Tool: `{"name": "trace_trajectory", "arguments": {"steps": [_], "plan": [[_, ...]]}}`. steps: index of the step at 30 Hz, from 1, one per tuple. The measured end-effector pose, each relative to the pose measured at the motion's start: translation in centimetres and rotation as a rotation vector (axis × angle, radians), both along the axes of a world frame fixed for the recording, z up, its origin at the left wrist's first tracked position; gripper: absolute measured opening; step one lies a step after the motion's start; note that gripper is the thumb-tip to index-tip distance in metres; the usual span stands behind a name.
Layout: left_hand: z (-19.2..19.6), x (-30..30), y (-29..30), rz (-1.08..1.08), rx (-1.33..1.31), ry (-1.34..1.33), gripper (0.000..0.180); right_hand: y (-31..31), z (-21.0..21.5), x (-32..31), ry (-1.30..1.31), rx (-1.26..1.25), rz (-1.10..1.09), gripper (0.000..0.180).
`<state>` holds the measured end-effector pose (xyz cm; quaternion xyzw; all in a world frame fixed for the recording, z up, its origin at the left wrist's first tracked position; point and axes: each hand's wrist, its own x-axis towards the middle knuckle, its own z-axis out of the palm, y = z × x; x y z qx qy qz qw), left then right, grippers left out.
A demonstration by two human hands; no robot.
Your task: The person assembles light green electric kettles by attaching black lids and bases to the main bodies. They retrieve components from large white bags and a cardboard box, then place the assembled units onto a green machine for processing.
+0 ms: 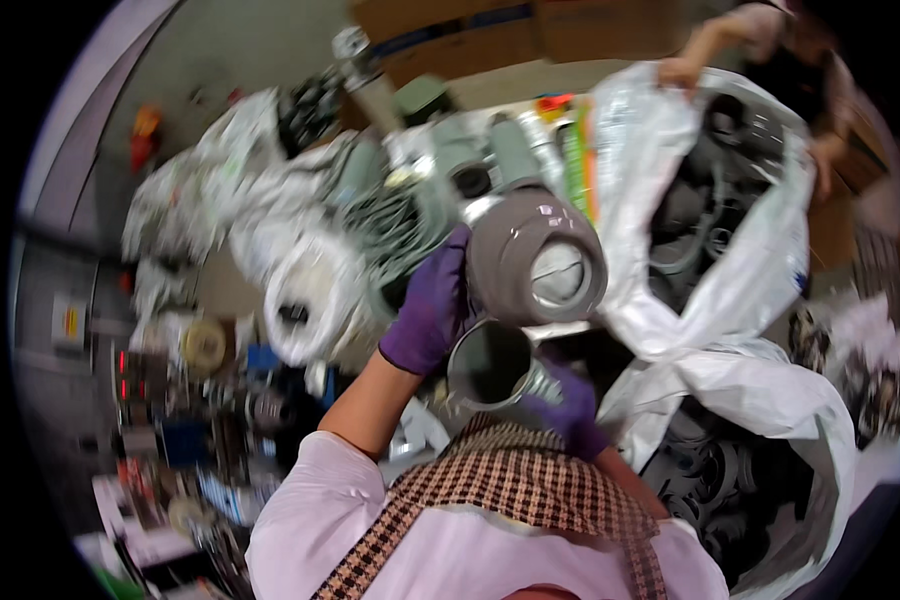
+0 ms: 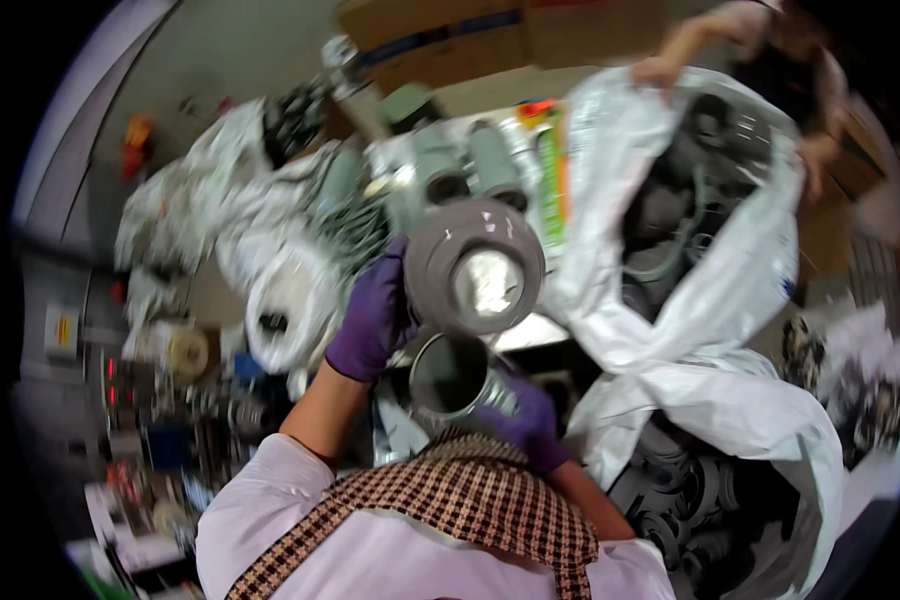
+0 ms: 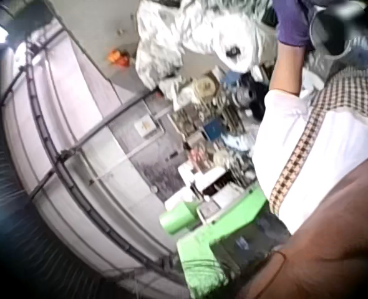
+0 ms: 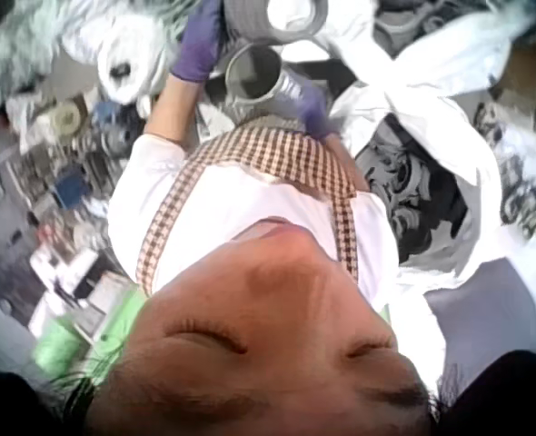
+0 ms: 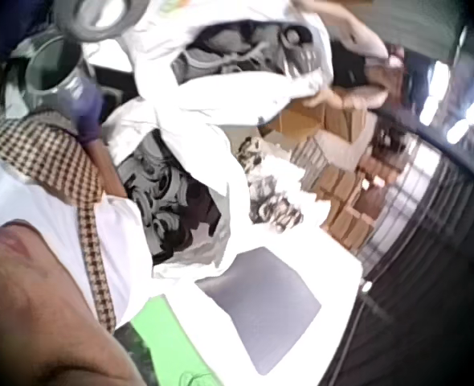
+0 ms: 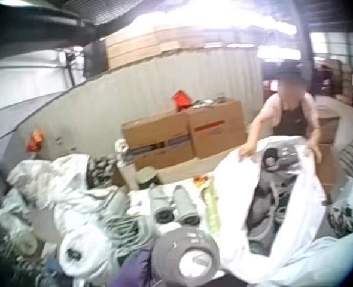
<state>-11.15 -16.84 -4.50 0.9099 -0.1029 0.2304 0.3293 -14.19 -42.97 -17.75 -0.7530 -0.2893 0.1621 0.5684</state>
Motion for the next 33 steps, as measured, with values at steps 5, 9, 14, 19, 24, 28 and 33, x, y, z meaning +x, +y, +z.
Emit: {"name": "trace_trajectory", "arguments": {"steps": [5,9,14,19,24,28,33], "plan": [[-6.4,-20.7,3.4,0.169,-0.512,0.177,0.079,9.8,0.8,-1.4,-0.182,-0.071,-0.07,0.088],[-8.7,-31.2,5.3,0.465,-0.611,0.271,0.071,17.5,0.8,-6.8,-0.339,0.045,0.301,0.068],[-4.3,-42.0,9.1,0.541,-0.86,-0.165,0.082,27.0,0.8,-15.0,0.555,0.326,0.61,0.038],[3.2,-49.5,16.0,0.572,-0.205,0.039,0.058,36.1,6.4,-21.8,0.772,0.156,0.796,0.037],[13.7,-55.3,19.3,0.787,-0.369,-0.468,0.034,40.0,14.8,-22.5,0.176,0.056,1.075,0.039],[15.1,-54.9,20.2,1.252,-0.135,-0.472,0.02,39.9,16.6,-23.3,0.44,-0.17,1.002,0.041],[9.0,-49.7,22.0,1.308,-0.122,-0.355,0.017,40.3,16.3,-21.7,0.436,-0.17,1.003,0.04]]}}
